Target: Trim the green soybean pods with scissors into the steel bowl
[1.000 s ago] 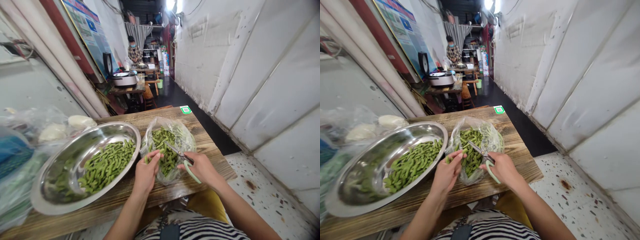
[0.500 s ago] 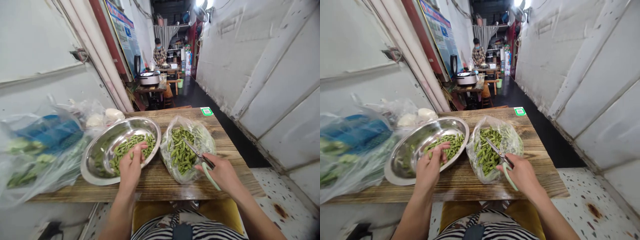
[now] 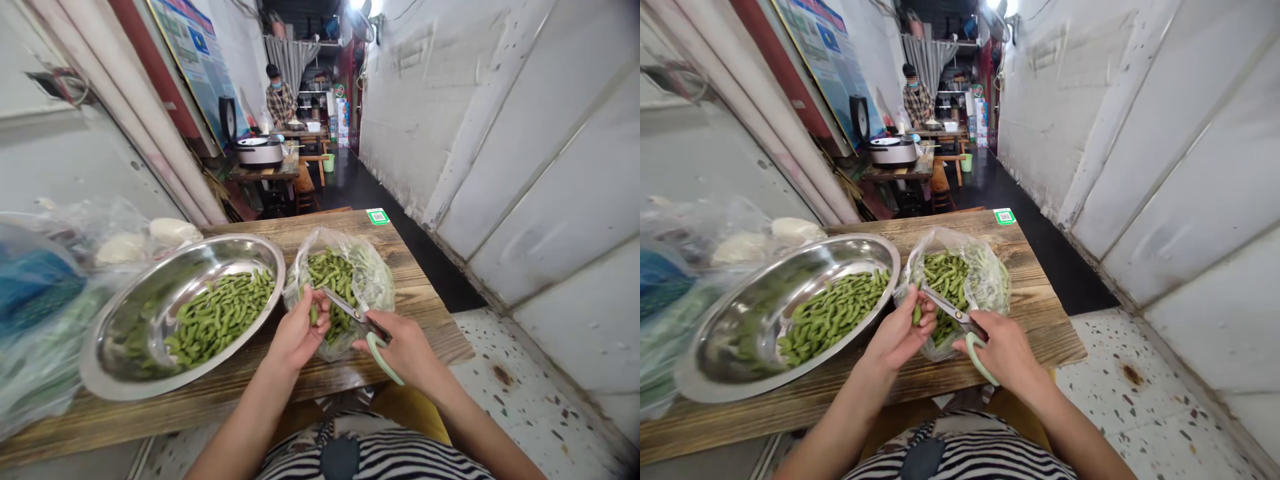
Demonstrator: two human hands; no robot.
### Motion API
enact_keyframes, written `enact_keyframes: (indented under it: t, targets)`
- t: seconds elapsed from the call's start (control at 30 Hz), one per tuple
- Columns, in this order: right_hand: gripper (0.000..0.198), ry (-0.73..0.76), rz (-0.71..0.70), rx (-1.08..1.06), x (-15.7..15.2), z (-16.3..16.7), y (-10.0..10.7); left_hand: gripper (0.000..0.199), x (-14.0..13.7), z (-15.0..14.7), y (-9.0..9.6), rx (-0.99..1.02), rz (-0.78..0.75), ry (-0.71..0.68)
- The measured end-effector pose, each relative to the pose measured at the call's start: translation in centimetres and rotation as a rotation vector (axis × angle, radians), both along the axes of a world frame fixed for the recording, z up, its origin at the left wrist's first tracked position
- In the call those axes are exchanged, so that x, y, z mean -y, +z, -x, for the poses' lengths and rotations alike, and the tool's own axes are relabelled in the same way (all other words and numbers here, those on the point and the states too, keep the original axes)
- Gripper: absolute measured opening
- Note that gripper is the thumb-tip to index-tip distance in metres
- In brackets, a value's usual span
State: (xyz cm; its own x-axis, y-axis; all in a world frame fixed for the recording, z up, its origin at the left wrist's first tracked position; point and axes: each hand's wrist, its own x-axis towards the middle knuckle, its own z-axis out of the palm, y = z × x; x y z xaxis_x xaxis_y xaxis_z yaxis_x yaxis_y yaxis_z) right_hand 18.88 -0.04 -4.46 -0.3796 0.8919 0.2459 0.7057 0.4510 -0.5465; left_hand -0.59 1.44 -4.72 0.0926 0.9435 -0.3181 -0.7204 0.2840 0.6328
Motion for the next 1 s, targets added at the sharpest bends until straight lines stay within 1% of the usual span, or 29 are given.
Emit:
enact_keyframes:
  t: [0.1,0.27,0.47,0.63,0.7,0.8,0.9,1.0]
  targets:
    - [0.034,-0.009,-0.008,-0.019,0.1,-0.1,-0.2,0.043,-0.5,-0.4,-0.3,0.003,0.007,0.024]
    - [0.033,-0.028,-0.019,-0.015,0.0,-0.3,-0.5,0.049,-1.1,-0.5,-0.6,0.076,0.024,-0.02]
    - [0.036,-0.022,-0.027,0.001,0.1,-0.6,-0.9,0.041,-1.6,-1.1,-1.2,0.066,-0.019,0.1]
    - [0.04,-0.069,-0.006,0.065,0.0,-0.7,-0.9,0.029,-1.6,-1.1,-1.0,0.088,-0.069,0.166]
    - [0.038,-0.088,-0.004,0.08,-0.1,-0.7,-0.9,0.024,-1.5,-1.0,-0.8,0.051,-0.076,0.2]
    - [0.034,-0.095,-0.001,0.088,-0.3,-0.6,-1.1,0.022,-1.3,-0.9,-0.6,-0.054,-0.067,0.222]
    - [0.03,-0.104,0.001,0.087,-0.4,-0.7,-1.2,0.026,-0.9,-0.8,-0.6,-0.159,-0.061,0.24]
    - [0.029,-0.113,0.005,0.094,-0.5,-0.8,-1.1,0.033,-0.6,-0.8,-0.9,-0.253,-0.11,0.254]
